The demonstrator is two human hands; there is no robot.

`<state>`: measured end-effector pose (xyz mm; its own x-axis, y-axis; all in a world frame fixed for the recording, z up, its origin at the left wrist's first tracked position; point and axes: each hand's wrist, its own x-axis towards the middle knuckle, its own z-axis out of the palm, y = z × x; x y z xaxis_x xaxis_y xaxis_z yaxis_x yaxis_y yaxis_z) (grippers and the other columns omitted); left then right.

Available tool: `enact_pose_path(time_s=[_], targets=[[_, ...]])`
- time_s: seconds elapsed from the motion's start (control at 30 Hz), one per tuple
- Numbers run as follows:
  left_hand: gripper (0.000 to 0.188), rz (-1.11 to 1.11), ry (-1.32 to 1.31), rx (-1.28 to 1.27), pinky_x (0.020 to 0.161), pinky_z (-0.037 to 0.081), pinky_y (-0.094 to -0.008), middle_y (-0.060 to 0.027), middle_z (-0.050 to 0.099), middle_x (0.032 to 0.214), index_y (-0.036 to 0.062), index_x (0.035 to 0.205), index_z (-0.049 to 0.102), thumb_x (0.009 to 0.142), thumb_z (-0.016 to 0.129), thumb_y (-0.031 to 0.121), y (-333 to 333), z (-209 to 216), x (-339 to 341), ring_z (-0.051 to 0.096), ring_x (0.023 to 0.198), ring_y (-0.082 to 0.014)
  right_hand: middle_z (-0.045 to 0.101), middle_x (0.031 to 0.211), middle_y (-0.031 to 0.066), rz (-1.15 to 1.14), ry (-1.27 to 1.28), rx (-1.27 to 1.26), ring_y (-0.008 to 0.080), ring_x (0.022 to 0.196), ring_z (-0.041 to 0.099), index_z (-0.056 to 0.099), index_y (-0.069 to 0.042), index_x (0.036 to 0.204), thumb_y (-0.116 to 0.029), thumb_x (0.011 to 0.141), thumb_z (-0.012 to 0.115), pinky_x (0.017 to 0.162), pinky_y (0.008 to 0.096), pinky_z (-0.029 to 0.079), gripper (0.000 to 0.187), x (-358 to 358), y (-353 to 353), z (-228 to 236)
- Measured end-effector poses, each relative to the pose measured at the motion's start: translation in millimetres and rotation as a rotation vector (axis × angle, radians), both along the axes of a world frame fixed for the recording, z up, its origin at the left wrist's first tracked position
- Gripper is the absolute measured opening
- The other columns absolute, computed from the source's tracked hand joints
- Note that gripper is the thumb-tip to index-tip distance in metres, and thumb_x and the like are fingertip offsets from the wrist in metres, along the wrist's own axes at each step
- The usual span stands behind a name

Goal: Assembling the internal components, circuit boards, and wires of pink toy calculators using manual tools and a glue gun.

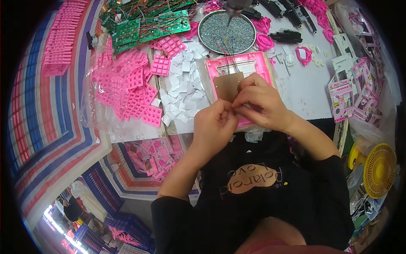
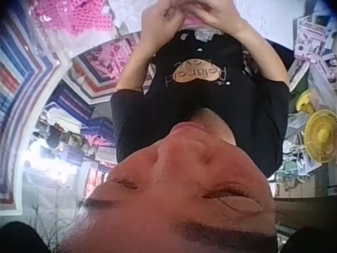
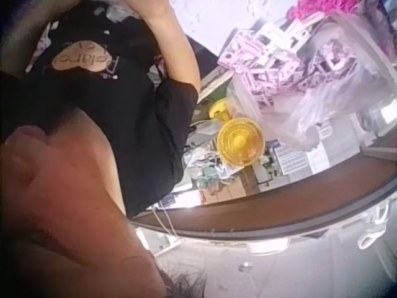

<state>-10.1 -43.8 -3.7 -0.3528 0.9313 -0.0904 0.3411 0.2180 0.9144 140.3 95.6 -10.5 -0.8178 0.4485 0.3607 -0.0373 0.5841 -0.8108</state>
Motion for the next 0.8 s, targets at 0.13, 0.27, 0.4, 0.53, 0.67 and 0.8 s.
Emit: enact_pose_path(time_s=[0.13,0.27,0.4,0.53,0.67,0.8], targets=[[0.011,0.013,-0.113,-0.075,0.051,0.041,-0.0294,-0.0040,0.053,0.056,0.0020,0.093,0.068,0.084,0.072,0.007,-8.6,2.3,-10.0,0.050,0.050,-0.0112,0.061,0.096,0.0098,-0.048,-0.032,-0.022,0.0225,0.094,0.058,0.074,-0.011,0.097,-0.006,0.080,0.080,0.067,0.0310,0.050,0.019,3.4,1.2,-2.6],[0.007,-0.033,-0.150,-0.096,0.054,0.032,-0.0202,0.0080,0.052,0.062,-0.0008,0.098,0.068,0.092,0.069,0.004,-3.9,9.4,-9.2,0.042,0.058,0.0011,0.062,0.098,0.0117,-0.021,-0.036,-0.034,0.0225,0.095,0.059,0.074,-0.010,0.098,-0.007,0.081,0.080,0.062,0.0288,0.051,0.018,4.5,1.4,-1.1],[0.007,-0.020,-0.196,-0.091,0.053,0.034,-0.0219,0.0049,0.053,0.060,0.0000,0.095,0.068,0.091,0.070,0.005,-3.9,5.8,-6.4,0.044,0.056,-0.0012,0.062,0.099,0.0114,-0.029,-0.029,-0.060,0.0221,0.095,0.060,0.074,-0.010,0.098,-0.007,0.081,0.079,0.062,0.0282,0.051,0.017,4.4,0.7,-2.0],[0.007,-0.007,-0.178,-0.073,0.050,0.039,-0.0269,-0.0021,0.053,0.054,0.0018,0.091,0.068,0.088,0.072,0.006,-1.5,4.6,-4.2,0.047,0.049,-0.0068,0.061,0.101,0.0107,-0.025,-0.023,-0.009,0.0201,0.092,0.060,0.074,-0.010,0.098,-0.007,0.082,0.078,0.061,0.0270,0.050,0.017,4.8,2.7,-2.9],[0.007,-0.071,-0.114,-0.079,0.050,0.039,-0.0283,-0.0034,0.052,0.054,0.0020,0.092,0.069,0.088,0.072,0.007,-3.1,4.7,-5.1,0.048,0.048,-0.0092,0.059,0.101,0.0095,-0.042,-0.063,-0.094,0.0184,0.088,0.060,0.074,-0.010,0.098,-0.007,0.083,0.078,0.060,0.0261,0.049,0.016,6.1,1.4,-2.6],[0.009,-0.071,-0.071,-0.057,0.049,0.039,-0.0293,-0.0041,0.051,0.055,0.0020,0.093,0.070,0.088,0.074,0.008,-2.0,4.5,-4.5,0.047,0.048,-0.0106,0.058,0.100,0.0086,-0.039,-0.079,-0.135,0.0179,0.086,0.059,0.075,-0.010,0.099,-0.008,0.083,0.077,0.060,0.0261,0.050,0.016,6.7,1.0,-2.1]])
